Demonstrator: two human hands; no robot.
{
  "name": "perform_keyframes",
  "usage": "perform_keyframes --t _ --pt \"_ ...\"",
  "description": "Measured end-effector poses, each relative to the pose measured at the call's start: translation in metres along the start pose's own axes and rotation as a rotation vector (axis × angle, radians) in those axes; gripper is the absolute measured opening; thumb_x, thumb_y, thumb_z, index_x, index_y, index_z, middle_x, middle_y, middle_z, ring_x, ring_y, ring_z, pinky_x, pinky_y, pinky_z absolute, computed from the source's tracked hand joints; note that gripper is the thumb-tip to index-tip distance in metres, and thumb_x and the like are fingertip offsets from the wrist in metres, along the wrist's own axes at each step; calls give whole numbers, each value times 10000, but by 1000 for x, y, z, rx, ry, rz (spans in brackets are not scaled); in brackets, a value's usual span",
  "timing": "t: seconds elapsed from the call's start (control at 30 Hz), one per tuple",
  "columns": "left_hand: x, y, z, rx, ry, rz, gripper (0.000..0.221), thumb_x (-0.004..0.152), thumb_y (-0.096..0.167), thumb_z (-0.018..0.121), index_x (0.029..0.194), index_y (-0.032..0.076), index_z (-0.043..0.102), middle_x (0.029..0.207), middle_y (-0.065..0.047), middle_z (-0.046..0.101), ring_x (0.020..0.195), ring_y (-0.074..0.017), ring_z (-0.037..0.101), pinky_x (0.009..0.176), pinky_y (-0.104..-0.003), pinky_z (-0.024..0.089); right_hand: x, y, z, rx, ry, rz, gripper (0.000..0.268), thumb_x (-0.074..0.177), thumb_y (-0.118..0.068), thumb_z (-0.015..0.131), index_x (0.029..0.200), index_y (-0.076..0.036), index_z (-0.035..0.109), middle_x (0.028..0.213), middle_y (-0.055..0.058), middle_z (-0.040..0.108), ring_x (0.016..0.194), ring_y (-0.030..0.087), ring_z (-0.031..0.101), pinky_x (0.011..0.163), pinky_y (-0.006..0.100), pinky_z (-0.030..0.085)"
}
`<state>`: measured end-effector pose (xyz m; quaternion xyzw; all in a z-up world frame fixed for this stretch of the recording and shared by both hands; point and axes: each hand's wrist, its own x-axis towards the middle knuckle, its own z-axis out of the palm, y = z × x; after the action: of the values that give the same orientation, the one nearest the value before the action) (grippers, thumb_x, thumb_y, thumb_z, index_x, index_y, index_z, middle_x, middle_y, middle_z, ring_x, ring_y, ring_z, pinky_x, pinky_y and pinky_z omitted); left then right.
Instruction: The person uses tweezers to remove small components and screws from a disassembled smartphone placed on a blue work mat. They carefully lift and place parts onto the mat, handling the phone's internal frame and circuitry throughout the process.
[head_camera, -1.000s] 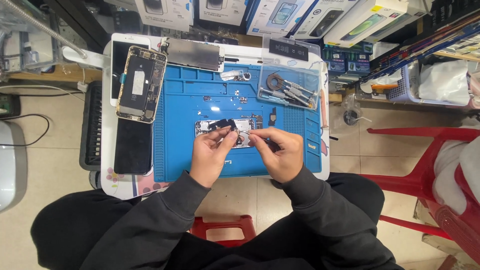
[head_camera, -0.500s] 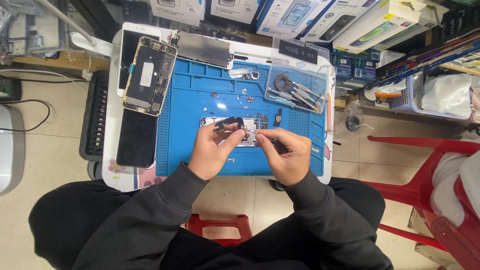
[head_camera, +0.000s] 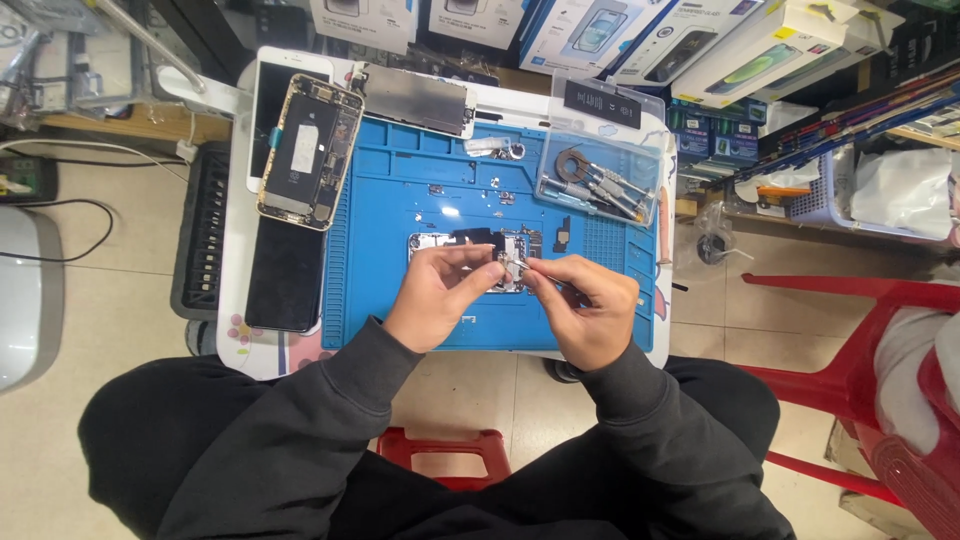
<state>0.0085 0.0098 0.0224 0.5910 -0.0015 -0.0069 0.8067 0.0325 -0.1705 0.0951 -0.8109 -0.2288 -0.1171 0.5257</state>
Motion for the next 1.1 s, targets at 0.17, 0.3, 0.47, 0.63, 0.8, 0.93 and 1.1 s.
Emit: perform_keyframes --t 0.17,0.3,0.47,0.63,0.8,0.93,1.1 --pt "3 2 -8 -13 -37 -17 317 921 230 846 1124 -8 796 938 -148 790 873 -195 724 795 -360 618 -3 0 -1 -11 -13 8 105 915 -3 792 952 -89 839 627 50 725 437 117 434 395 250 375" --pt "8 1 -11 -4 -46 -2 336 935 221 835 1158 -26 785 975 -192 796 876 -219 742 809 -369 621 0 1 2 -10 -22 5 88 907 -23 802 938 -96 840 609 44 713 444 99 426 395 242 379" --pt "5 6 -6 20 -37 -12 319 917 203 847 1140 -18 792 976 -161 801 901 -201 735 810 -373 617 0 1 0 -39 4 -24 106 905 -6 797 951 -89 845 596 44 701 438 91 411 392 246 362" --pt "10 8 -13 90 -47 -6 295 934 198 836 1137 -13 799 984 -194 801 939 -328 786 895 -458 614 -3 5 4 -33 22 -7 99 883 4 809 920 -78 847 623 54 759 443 73 462 401 251 383" --pt "5 15 -7 95 -88 -38 227 955 179 802 1131 37 816 980 -155 814 949 -295 793 914 -461 610 -5 -2 0 -50 28 30 90 893 14 801 933 -58 837 653 78 776 451 91 489 423 251 393" --pt "10 10 -4 131 -60 29 242 936 196 825 1117 35 819 954 -135 817 971 -262 782 903 -455 610 -6 2 -2 -23 11 39 102 888 10 804 930 -75 844 649 59 778 476 69 514 424 247 413" --pt "0 9 3 86 -24 76 123 931 165 829 1029 94 848 890 -86 808 965 -211 755 955 -435 574 -7 -8 -6 -40 -28 110 100 886 4 799 928 -76 839 637 53 770 464 84 486 421 252 428"
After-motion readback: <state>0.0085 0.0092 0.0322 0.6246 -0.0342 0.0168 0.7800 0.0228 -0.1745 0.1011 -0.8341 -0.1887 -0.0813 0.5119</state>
